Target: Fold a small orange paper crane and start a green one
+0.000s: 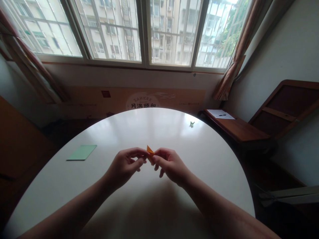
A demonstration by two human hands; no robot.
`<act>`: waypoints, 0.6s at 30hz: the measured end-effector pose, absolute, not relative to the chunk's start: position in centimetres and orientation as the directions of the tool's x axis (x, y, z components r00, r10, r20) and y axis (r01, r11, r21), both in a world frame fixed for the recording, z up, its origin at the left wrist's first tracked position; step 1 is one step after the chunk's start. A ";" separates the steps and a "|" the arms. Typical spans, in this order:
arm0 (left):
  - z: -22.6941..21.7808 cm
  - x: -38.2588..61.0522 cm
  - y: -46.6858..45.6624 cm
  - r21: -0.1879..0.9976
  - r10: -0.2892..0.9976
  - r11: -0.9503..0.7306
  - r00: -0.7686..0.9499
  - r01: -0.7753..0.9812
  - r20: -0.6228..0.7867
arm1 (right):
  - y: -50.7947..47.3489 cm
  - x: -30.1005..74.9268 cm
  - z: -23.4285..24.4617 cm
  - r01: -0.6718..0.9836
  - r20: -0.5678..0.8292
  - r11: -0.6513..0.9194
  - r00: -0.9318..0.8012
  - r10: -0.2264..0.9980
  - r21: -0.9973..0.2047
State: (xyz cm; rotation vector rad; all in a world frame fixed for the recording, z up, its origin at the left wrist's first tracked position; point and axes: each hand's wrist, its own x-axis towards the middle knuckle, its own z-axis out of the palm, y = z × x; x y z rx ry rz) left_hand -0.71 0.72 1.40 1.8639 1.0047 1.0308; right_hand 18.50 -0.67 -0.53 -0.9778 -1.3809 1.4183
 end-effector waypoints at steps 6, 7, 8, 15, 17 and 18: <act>1.7 -0.8 0.6 0.892 0.871 -0.391 0.405 0.228 0.278 | -0.7 18.6 -0.5 -0.071 0.041 0.023 -0.268 0.962 -0.997; 1.7 -0.8 0.6 0.889 0.863 -0.401 0.418 0.223 0.285 | -0.7 18.6 -0.5 -0.071 0.042 0.024 -0.269 0.962 -0.997; 1.7 -0.8 0.6 0.884 0.855 -0.412 0.428 0.219 0.293 | -0.7 18.6 -0.5 -0.074 0.045 0.026 -0.272 0.961 -0.997; 1.0 -0.6 0.7 0.862 0.869 -0.445 0.348 0.241 0.352 | -0.6 18.6 -0.5 -0.095 0.052 0.025 -0.286 0.957 -0.995; 0.9 -0.5 0.7 0.864 0.869 -0.450 0.335 0.226 0.365 | -0.6 18.5 -0.5 -0.110 0.059 0.029 -0.284 0.957 -0.993; 0.9 -0.5 0.7 0.865 0.869 -0.451 0.330 0.221 0.369 | -0.6 18.5 -0.5 -0.118 0.065 0.033 -0.285 0.956 -0.992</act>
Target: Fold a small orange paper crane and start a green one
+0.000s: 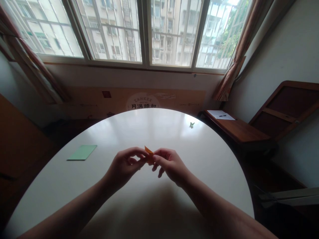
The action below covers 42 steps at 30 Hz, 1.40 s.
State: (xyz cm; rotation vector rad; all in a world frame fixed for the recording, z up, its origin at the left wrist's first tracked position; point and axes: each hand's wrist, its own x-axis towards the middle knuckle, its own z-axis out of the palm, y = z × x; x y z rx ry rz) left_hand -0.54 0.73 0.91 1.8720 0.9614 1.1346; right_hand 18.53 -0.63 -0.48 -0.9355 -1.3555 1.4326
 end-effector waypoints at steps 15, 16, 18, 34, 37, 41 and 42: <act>1.0 -0.3 0.7 0.872 0.826 -0.478 0.395 0.111 0.402 | -0.6 18.5 -0.7 -0.133 0.086 0.043 -0.333 0.939 -0.990; 1.0 -0.2 0.7 0.876 0.833 -0.469 0.388 0.116 0.395 | -0.6 18.5 -0.8 -0.135 0.086 0.043 -0.335 0.938 -0.990; 1.0 -0.2 0.7 0.877 0.844 -0.462 0.368 0.128 0.391 | -0.5 18.6 -0.9 -0.139 0.083 0.037 -0.344 0.935 -0.990; 0.6 -0.5 1.0 0.860 0.845 -0.486 0.333 0.152 0.418 | -0.5 18.7 -0.9 -0.113 0.113 0.077 -0.353 0.929 -0.991; 0.8 -0.6 1.0 0.870 0.850 -0.471 0.341 0.146 0.402 | -0.6 18.7 -0.9 -0.117 0.112 0.075 -0.360 0.926 -0.990; 1.0 -0.6 1.0 0.901 0.866 -0.418 0.351 0.116 0.356 | -0.5 18.8 -0.9 -0.129 0.106 0.061 -0.372 0.922 -0.990; 1.1 -0.6 1.0 0.909 0.870 -0.402 0.354 0.109 0.343 | -0.5 18.8 -1.0 -0.130 0.107 0.062 -0.376 0.920 -0.990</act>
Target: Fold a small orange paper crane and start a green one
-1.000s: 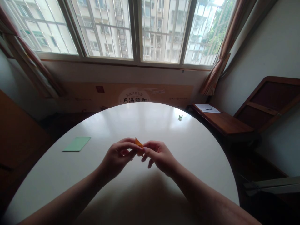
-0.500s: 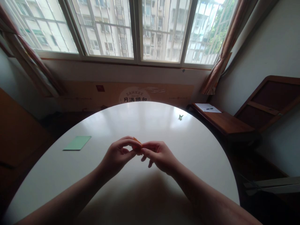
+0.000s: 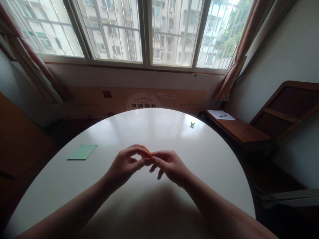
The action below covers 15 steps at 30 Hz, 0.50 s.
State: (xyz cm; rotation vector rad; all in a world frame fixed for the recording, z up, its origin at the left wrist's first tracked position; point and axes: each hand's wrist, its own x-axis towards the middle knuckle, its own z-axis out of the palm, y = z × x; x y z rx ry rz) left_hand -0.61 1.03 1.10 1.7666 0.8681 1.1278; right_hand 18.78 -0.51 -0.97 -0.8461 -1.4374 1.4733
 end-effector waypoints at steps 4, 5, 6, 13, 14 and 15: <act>1.3 -0.6 1.1 0.932 0.883 -0.347 0.370 0.101 0.289 | -0.5 18.8 -1.1 -0.126 0.125 0.082 -0.386 0.914 -0.989; 1.3 -0.6 1.1 0.934 0.884 -0.344 0.369 0.099 0.286 | -0.5 18.8 -1.1 -0.127 0.128 0.085 -0.385 0.914 -0.988; 1.3 -0.6 1.1 0.932 0.884 -0.350 0.364 0.096 0.295 | -0.4 18.8 -1.1 -0.129 0.130 0.087 -0.384 0.914 -0.988; 1.2 -0.6 0.6 0.769 0.808 -0.585 0.272 0.259 0.523 | -0.5 18.7 -1.0 -0.131 0.127 0.084 -0.366 0.922 -0.988; 1.3 -0.6 0.6 0.733 0.791 -0.611 0.266 0.299 0.551 | -0.5 18.6 -1.0 -0.128 0.127 0.085 -0.362 0.924 -0.988; 1.3 -0.7 0.5 0.689 0.772 -0.636 0.260 0.347 0.580 | -0.5 18.6 -1.0 -0.126 0.128 0.089 -0.358 0.925 -0.988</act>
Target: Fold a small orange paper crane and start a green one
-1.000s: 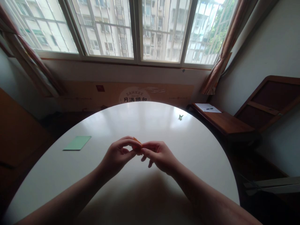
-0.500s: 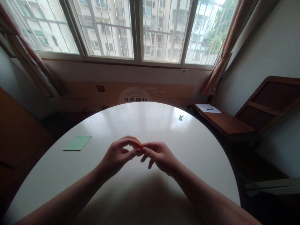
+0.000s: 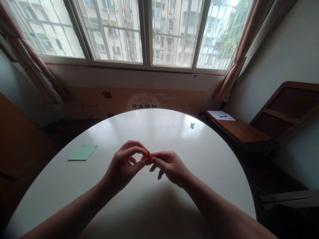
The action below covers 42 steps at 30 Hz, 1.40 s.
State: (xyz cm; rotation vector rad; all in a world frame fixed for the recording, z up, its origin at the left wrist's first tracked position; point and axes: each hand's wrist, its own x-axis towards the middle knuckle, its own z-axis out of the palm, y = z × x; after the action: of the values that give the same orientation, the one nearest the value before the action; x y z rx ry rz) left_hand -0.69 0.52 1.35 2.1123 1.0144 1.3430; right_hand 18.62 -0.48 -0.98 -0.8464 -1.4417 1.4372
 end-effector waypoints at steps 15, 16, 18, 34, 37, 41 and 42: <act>1.9 -1.0 -0.2 0.376 0.632 -0.739 0.381 0.558 0.675 | -0.7 18.6 -1.3 -0.126 0.240 0.209 -0.343 0.908 -0.970; 1.9 -1.1 -0.1 0.388 0.640 -0.733 0.376 0.559 0.670 | -0.7 18.6 -1.3 -0.128 0.243 0.211 -0.338 0.909 -0.969; 1.9 -1.1 0.0 0.413 0.657 -0.723 0.366 0.554 0.659 | -0.7 18.6 -1.3 -0.131 0.239 0.206 -0.333 0.912 -0.970; 1.9 -0.8 0.1 0.512 0.674 -0.732 0.370 0.449 0.639 | -0.8 18.5 -0.7 -0.131 0.133 0.094 -0.329 0.935 -0.987; 1.9 -0.8 0.1 0.522 0.674 -0.735 0.375 0.434 0.636 | -0.7 18.6 -0.8 -0.128 0.127 0.088 -0.342 0.931 -0.988; 1.7 -0.7 0.1 0.516 0.672 -0.735 0.371 0.440 0.641 | -0.7 18.5 -0.7 -0.092 0.141 0.117 -0.330 0.933 -0.989; 1.6 -0.6 0.1 0.512 0.670 -0.736 0.371 0.443 0.643 | -0.7 18.5 -0.8 -0.083 0.142 0.121 -0.322 0.936 -0.989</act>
State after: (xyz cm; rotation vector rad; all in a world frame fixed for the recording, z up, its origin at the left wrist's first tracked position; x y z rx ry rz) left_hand -0.63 0.09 1.60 2.3802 0.9893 1.2985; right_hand 18.53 -0.66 -0.75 -0.8870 -1.4604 1.3717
